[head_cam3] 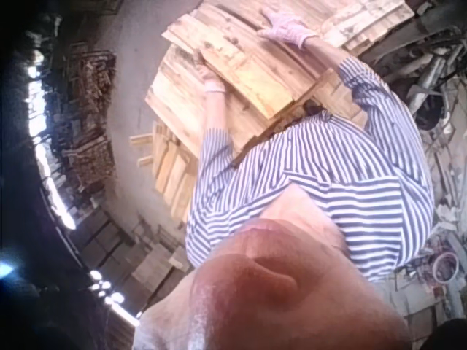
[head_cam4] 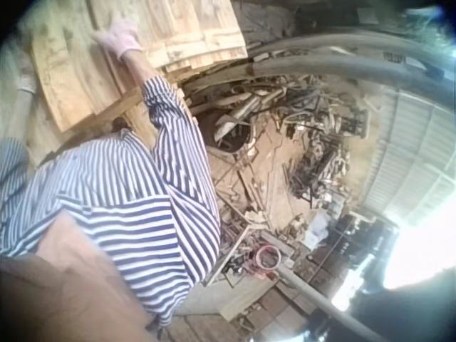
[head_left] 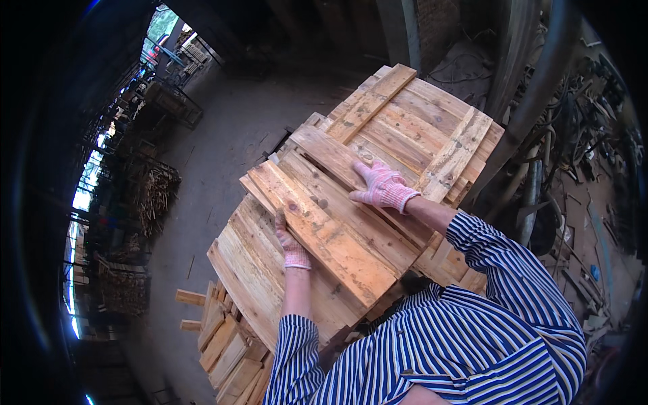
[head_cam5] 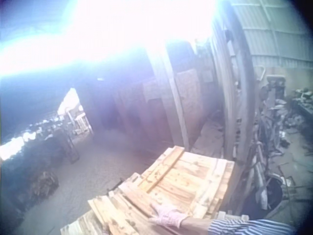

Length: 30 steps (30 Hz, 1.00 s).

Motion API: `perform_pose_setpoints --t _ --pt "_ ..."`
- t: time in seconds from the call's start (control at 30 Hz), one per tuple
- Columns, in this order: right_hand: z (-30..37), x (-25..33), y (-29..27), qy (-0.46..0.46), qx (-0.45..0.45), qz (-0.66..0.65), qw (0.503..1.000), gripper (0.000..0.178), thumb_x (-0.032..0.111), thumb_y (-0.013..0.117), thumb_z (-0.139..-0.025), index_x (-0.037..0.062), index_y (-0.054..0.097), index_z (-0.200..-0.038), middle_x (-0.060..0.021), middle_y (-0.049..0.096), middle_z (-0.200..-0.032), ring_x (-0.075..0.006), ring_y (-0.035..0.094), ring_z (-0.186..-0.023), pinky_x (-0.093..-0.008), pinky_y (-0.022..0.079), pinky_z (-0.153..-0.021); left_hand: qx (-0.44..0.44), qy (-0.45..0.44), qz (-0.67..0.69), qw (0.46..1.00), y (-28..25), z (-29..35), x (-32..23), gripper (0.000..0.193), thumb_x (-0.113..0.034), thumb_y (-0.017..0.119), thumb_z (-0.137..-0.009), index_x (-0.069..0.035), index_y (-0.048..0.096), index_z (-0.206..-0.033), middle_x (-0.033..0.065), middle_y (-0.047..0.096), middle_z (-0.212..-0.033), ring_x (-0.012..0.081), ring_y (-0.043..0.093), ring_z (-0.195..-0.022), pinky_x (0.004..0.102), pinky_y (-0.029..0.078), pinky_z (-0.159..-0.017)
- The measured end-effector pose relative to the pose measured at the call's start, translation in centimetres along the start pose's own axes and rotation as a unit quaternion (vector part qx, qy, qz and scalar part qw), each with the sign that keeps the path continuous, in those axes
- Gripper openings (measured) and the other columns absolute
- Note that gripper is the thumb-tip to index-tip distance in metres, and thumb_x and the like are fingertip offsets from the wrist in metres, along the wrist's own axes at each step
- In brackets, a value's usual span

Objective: The person picks up wooden planks from a pile on the floor and stacks them onto a wooden pallet. They wear pink gloves and repeatedly lift, carry, and place the planks to build a neat stack.

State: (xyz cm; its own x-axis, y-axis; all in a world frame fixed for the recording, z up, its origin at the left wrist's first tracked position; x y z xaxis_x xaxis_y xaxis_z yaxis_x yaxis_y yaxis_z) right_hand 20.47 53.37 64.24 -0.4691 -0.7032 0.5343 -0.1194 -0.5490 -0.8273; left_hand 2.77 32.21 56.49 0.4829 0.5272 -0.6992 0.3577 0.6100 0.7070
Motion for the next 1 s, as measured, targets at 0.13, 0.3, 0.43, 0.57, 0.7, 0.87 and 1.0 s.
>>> perform_pose_setpoints --t 0.13,0.3,0.43,0.57,0.7,0.87,1.0 --pt "-0.4 -1.1 1.3 -0.016 -0.022 0.023 0.999 0.077 0.068 0.049 -0.095 0.0151 0.047 -0.151 -0.0323 0.054 -0.132 -0.0447 0.055 -0.124 -0.0518 0.046 -0.102 -0.016 0.017 -0.103 0.994 0.3 0.0 -0.5 0.06 -0.042 0.065 -0.098 -0.004 0.054 -0.142 0.0189 0.061 -0.136 0.0352 0.063 -0.118 0.0538 0.055 -0.099" --pt "1.4 4.4 1.1 -0.071 0.041 -0.098 0.992 0.096 0.081 0.04 -0.091 0.0121 0.037 -0.158 -0.0346 0.049 -0.142 -0.0479 0.052 -0.131 -0.0546 0.04 -0.112 -0.013 -0.076 -0.009 0.997 4.9 -1.8 0.5 0.062 -0.046 0.056 -0.101 -0.006 0.048 -0.148 0.0191 0.058 -0.14 0.0352 0.06 -0.124 0.0529 0.049 -0.108" --pt "1.5 3.9 -1.5 -0.009 0.039 -0.151 0.988 0.105 0.078 0.06 -0.082 0.0174 0.031 -0.162 -0.0303 0.051 -0.143 -0.0457 0.052 -0.133 -0.0484 0.042 -0.113 -0.022 -0.009 -0.107 0.994 7.6 -3.4 2.8 0.07 -0.056 0.053 -0.1 -0.008 0.046 -0.15 0.0166 0.055 -0.144 0.0335 0.057 -0.129 0.048 0.047 -0.111" --pt "-1.0 -3.0 -5.2 0.055 -0.017 -0.091 0.994 0.093 0.067 0.067 -0.082 0.0222 0.038 -0.159 -0.0272 0.052 -0.141 -0.0412 0.055 -0.128 -0.048 0.048 -0.105 -0.055 -0.038 -0.105 0.992 5.4 -4.7 5.2 0.077 -0.059 0.06 -0.096 -0.007 0.045 -0.151 0.0148 0.052 -0.147 0.0315 0.056 -0.129 0.0437 0.045 -0.112" --pt "-1.4 -6.2 -4.1 0.076 -0.046 0.063 0.994 0.084 0.064 0.064 -0.087 0.0198 0.043 -0.155 -0.0268 0.049 -0.142 -0.0421 0.053 -0.129 -0.0526 0.047 -0.104 -0.05 -0.064 -0.049 0.996 3.1 -6.7 5.3 0.073 -0.053 0.061 -0.098 -0.004 0.047 -0.149 0.0156 0.055 -0.143 0.0291 0.055 -0.128 0.039 0.046 -0.11" --pt "-2.2 -3.5 -3.2 0.007 0.007 0.038 0.999 0.081 0.071 0.049 -0.094 0.0174 0.043 -0.155 -0.0325 0.034 -0.157 -0.0465 0.043 -0.141 -0.0584 0.036 -0.113 -0.008 -0.13 -0.024 0.991 8.2 -4.9 6.0 0.087 -0.065 0.056 -0.095 -0.001 0.037 -0.151 0.0254 0.057 -0.138 0.0388 0.06 -0.122 0.0505 0.048 -0.109" --pt "-2.1 -1.1 -3.4 -0.093 0.074 -0.225 0.967 0.098 0.068 0.061 -0.088 0.005 0.036 -0.158 -0.03 0.041 -0.156 -0.0393 0.043 -0.144 -0.0429 0.035 -0.118 0.008 -0.073 -0.06 0.996 12.9 -5.1 7.8 0.093 -0.072 0.05 -0.095 -0.002 0.033 -0.153 0.024 0.056 -0.135 0.0393 0.06 -0.12 0.0517 0.05 -0.106"
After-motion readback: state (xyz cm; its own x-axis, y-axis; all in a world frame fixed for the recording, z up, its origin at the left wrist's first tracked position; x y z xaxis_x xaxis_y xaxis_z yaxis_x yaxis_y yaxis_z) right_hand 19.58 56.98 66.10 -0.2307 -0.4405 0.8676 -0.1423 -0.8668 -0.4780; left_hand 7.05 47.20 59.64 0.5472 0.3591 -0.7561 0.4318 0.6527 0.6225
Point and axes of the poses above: each hand's wrist, its own z-axis away from the middle knuckle, its own y-axis out of the palm, x = y × z, the point moved 5 cm from there along -z, towards the middle knuckle
